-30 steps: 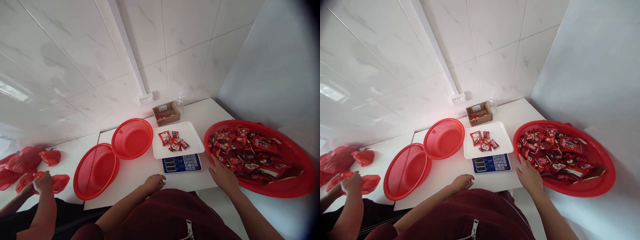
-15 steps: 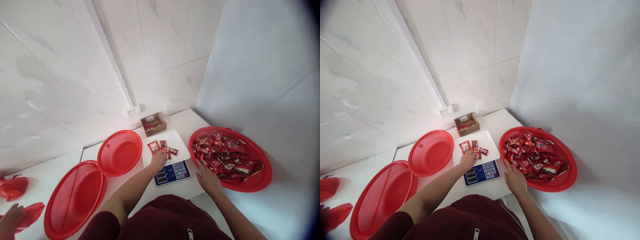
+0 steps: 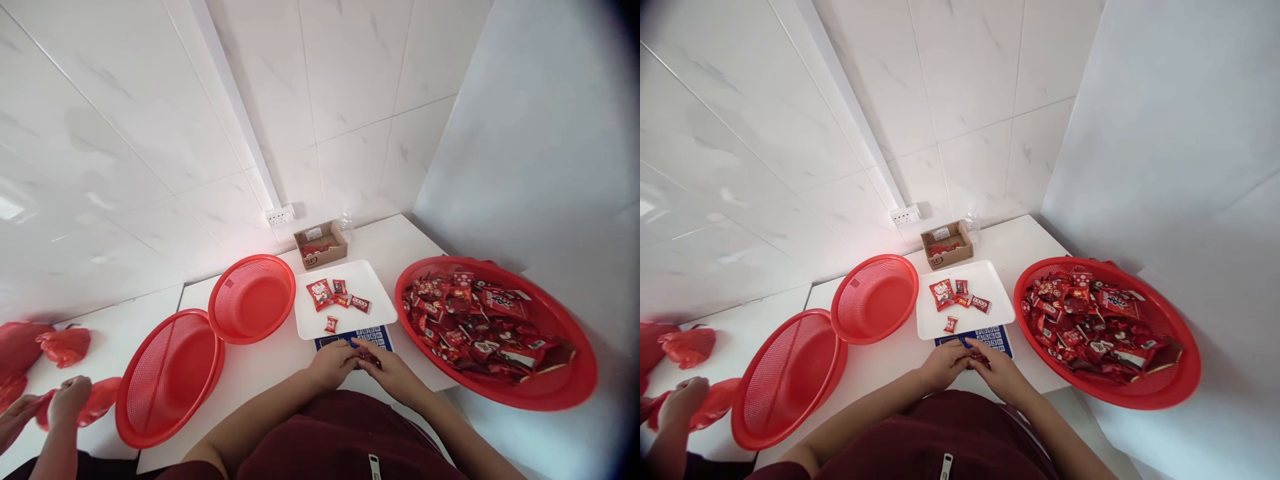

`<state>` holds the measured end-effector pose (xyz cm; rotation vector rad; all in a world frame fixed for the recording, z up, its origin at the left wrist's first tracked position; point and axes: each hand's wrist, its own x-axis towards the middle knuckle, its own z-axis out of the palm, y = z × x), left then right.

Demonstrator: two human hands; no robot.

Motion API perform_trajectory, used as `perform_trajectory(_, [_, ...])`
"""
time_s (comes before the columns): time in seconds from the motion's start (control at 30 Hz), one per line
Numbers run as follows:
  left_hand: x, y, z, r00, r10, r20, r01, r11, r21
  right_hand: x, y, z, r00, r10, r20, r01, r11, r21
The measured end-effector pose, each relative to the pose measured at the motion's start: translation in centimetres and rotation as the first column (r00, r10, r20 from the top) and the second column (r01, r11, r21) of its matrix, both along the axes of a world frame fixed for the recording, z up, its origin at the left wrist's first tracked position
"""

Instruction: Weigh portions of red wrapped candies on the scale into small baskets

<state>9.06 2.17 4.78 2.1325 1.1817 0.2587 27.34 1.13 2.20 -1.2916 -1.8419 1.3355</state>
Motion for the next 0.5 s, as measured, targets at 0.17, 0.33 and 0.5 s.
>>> perform_trajectory(0.17, [-2.7,-0.4,-0.5,0.978,0.196,-0.075,-0.196,0.981,0.008,2.0,1.6,0.4,0.972,-0.233,0.023,0.233,0.972,-0.035])
perform_trajectory(0.33, [-4.9,0.8,-0.6,0.985,0.071,-0.160,-0.039,0.981,0.192,8.4,3.9,-0.6,0.706,-0.675,0.213,0.557,0.716,0.422])
perform_trajectory(0.5, [-3.5,3.3,-2.0,0.969,-0.028,-0.244,0.072,0.982,0.175,9.4,3.5,-4.1,0.662,-0.628,0.410,0.408,0.761,0.505])
